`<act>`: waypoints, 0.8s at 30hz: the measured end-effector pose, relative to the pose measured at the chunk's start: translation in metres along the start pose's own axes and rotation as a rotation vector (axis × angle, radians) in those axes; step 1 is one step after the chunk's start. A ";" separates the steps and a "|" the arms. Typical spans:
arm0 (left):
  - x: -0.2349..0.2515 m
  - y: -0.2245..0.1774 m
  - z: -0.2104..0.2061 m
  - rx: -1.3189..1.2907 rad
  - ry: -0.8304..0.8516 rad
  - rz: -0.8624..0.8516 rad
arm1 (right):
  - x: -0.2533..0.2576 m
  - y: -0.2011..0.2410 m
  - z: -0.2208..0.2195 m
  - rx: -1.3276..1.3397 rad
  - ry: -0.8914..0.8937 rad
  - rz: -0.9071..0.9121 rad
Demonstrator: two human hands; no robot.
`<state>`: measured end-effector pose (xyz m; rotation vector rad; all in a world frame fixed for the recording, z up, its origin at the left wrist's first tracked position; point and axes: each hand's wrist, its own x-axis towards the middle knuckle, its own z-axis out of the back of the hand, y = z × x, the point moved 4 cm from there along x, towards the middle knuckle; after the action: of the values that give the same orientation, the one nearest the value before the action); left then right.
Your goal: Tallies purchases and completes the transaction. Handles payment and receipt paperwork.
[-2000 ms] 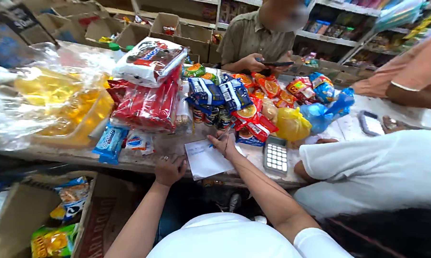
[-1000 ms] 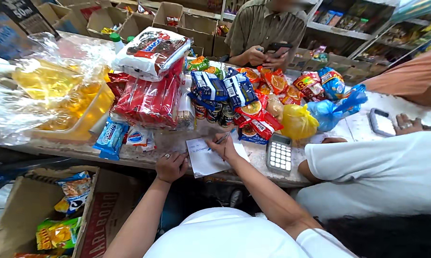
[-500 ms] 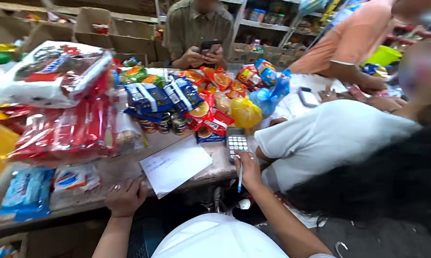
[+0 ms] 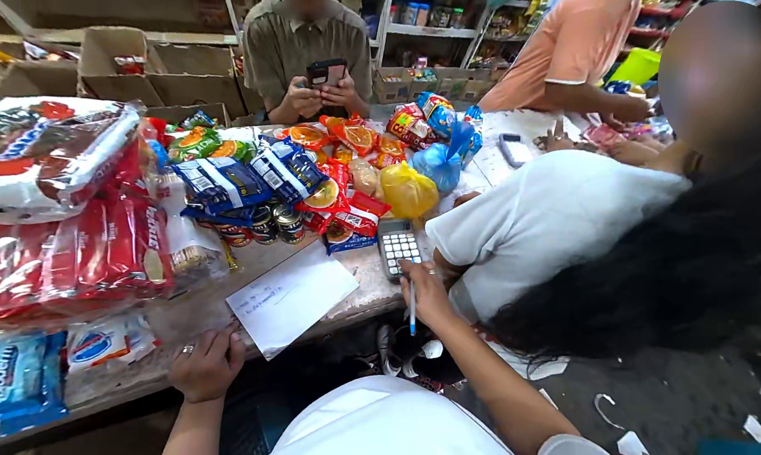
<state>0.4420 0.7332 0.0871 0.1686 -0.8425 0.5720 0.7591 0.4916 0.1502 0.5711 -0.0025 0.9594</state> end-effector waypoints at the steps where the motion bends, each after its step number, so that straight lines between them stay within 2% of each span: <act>1: 0.000 0.000 0.000 -0.005 0.004 0.004 | 0.004 0.006 -0.004 -0.006 0.062 0.002; 3: 0.000 0.000 0.000 -0.011 0.009 0.012 | 0.012 0.013 -0.005 -0.017 0.123 -0.049; 7: 0.001 0.001 0.001 0.001 -0.013 0.005 | 0.034 0.004 0.008 -0.075 -0.030 -0.162; 11: 0.002 0.000 0.000 0.009 -0.021 0.005 | 0.050 -0.001 0.005 -0.111 0.072 -0.294; 15: 0.000 0.002 -0.001 0.009 -0.006 0.010 | 0.051 0.010 -0.002 -0.074 0.162 -0.282; 21: 0.001 0.002 -0.001 0.007 -0.008 0.002 | 0.014 0.001 0.021 -0.083 -0.122 -0.105; 24: 0.000 0.003 -0.002 0.009 -0.009 -0.005 | -0.003 -0.007 0.021 -0.133 -0.084 -0.114</act>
<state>0.4416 0.7360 0.0859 0.1816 -0.8477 0.5709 0.7678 0.4769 0.1641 0.4835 -0.1073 0.8171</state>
